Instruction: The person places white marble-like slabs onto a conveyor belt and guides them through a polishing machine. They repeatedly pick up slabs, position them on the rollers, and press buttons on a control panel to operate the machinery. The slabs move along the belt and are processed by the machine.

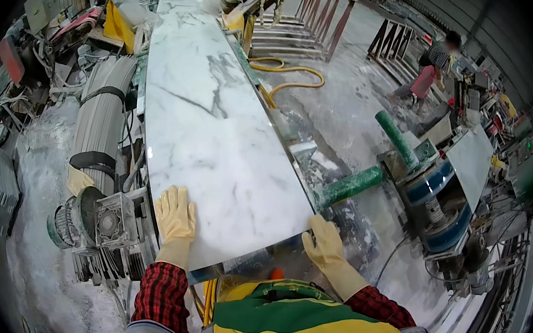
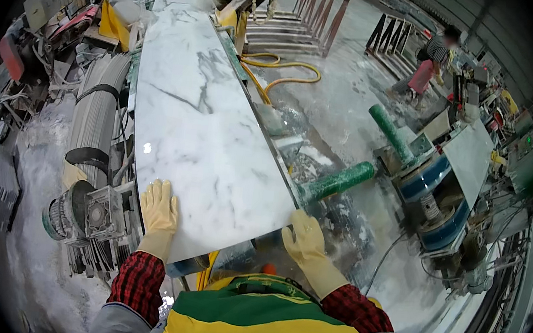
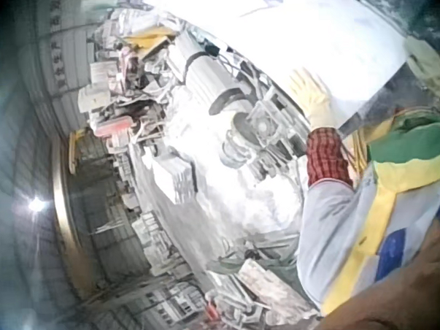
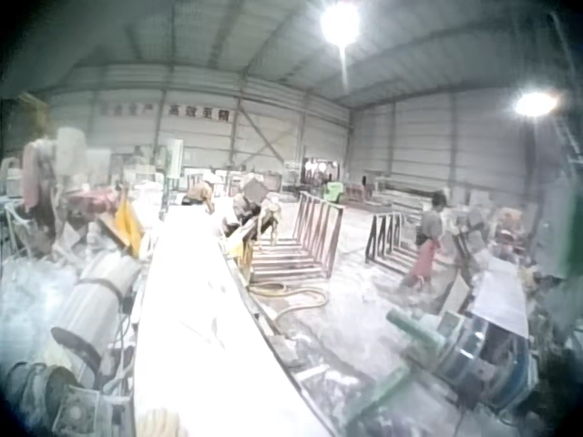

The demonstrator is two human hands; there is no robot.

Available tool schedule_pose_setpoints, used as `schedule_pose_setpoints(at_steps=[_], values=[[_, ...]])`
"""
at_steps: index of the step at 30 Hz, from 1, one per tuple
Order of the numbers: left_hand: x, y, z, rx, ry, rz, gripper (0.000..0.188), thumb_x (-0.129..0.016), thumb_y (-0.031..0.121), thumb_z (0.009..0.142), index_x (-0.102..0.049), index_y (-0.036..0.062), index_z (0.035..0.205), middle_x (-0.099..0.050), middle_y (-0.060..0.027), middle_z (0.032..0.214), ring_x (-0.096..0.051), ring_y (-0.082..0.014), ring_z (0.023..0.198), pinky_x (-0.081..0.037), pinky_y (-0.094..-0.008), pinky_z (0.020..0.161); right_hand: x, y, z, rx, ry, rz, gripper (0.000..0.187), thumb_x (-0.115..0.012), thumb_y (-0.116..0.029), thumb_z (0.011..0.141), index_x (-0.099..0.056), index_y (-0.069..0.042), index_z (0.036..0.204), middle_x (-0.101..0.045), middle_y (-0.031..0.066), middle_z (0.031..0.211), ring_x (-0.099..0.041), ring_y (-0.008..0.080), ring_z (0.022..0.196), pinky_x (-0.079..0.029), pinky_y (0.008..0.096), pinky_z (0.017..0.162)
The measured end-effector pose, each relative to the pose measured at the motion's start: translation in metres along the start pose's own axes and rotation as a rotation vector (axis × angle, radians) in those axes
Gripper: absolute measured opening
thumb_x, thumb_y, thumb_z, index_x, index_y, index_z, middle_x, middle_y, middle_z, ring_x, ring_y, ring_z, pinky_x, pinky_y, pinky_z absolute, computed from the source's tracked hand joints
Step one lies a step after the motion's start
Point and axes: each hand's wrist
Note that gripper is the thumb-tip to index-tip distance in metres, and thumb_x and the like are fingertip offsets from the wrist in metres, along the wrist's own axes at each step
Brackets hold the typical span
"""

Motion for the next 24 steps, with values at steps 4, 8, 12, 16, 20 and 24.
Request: schedule_pose_setpoints(at_steps=[4,8,12,16,20,24], values=[[-0.003,0.000,0.015,-0.207,0.025,-0.085,0.053,-0.060,0.030,0.098,-0.051,0.0090,0.146,-0.050,-0.0191,0.152,-0.044,-0.0422,0.140,-0.029,-0.0539,0.121,-0.010,0.001,0.016,0.054,0.054,-0.057,0.048,-0.070,-0.024,0.086,-0.057,-0.001,0.125,-0.060,0.0229,0.119,-0.058,0.0441,0.098,-0.048,0.0507,0.088],[-0.018,0.003,0.051,-0.157,0.049,-0.078,0.053,-0.062,0.031,0.097,-0.052,0.0114,0.146,-0.050,-0.0164,0.152,-0.044,-0.0403,0.140,-0.029,-0.0535,0.121,-0.022,-0.001,0.048,0.072,-0.051,-0.069,0.052,-0.068,-0.027,0.087,-0.055,0.000,0.129,-0.058,0.0232,0.122,-0.055,0.0446,0.104,-0.046,0.0520,0.090],[-0.033,0.008,0.075,-0.029,0.049,-0.111,0.054,-0.060,0.036,0.099,-0.052,0.0138,0.147,-0.049,-0.0145,0.155,-0.040,-0.0378,0.146,-0.026,-0.0535,0.123,-0.036,0.007,0.090,0.140,-0.061,-0.109,0.057,-0.067,-0.029,0.087,-0.053,0.001,0.132,-0.055,0.0256,0.120,-0.055,0.0463,0.104,-0.046,0.0538,0.092],[-0.031,0.007,0.079,-0.005,-0.003,-0.126,0.053,-0.058,0.038,0.100,-0.053,0.0142,0.147,-0.050,-0.0140,0.155,-0.041,-0.0367,0.146,-0.026,-0.0536,0.124,-0.060,0.012,0.112,0.127,-0.093,-0.166,0.065,-0.066,-0.034,0.090,-0.050,0.001,0.142,-0.055,0.0296,0.129,-0.054,0.0482,0.112,-0.044,0.0558,0.101],[-0.024,0.007,0.082,0.021,-0.023,-0.117,0.053,-0.058,0.038,0.100,-0.053,0.0145,0.146,-0.051,-0.0138,0.155,-0.042,-0.0364,0.145,-0.027,-0.0537,0.123,-0.086,0.019,0.134,0.168,0.015,-0.202,0.065,-0.066,-0.030,0.092,-0.050,0.003,0.146,-0.054,0.0337,0.137,-0.052,0.0511,0.124,-0.042,0.0560,0.108],[-0.021,0.005,0.081,0.002,-0.022,-0.171,0.051,-0.058,0.036,0.100,-0.053,0.0136,0.145,-0.051,-0.0142,0.153,-0.041,-0.0379,0.145,-0.027,-0.0528,0.123,-0.097,0.016,0.139,0.182,0.132,-0.135,0.059,-0.065,-0.026,0.094,-0.055,0.004,0.143,-0.050,0.0386,0.145,-0.050,0.0540,0.131,-0.039,0.0566,0.114]])
Point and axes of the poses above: each hand's wrist, its own z-axis towards the middle knuckle, its own x-axis out of the back of the hand, y = z × x
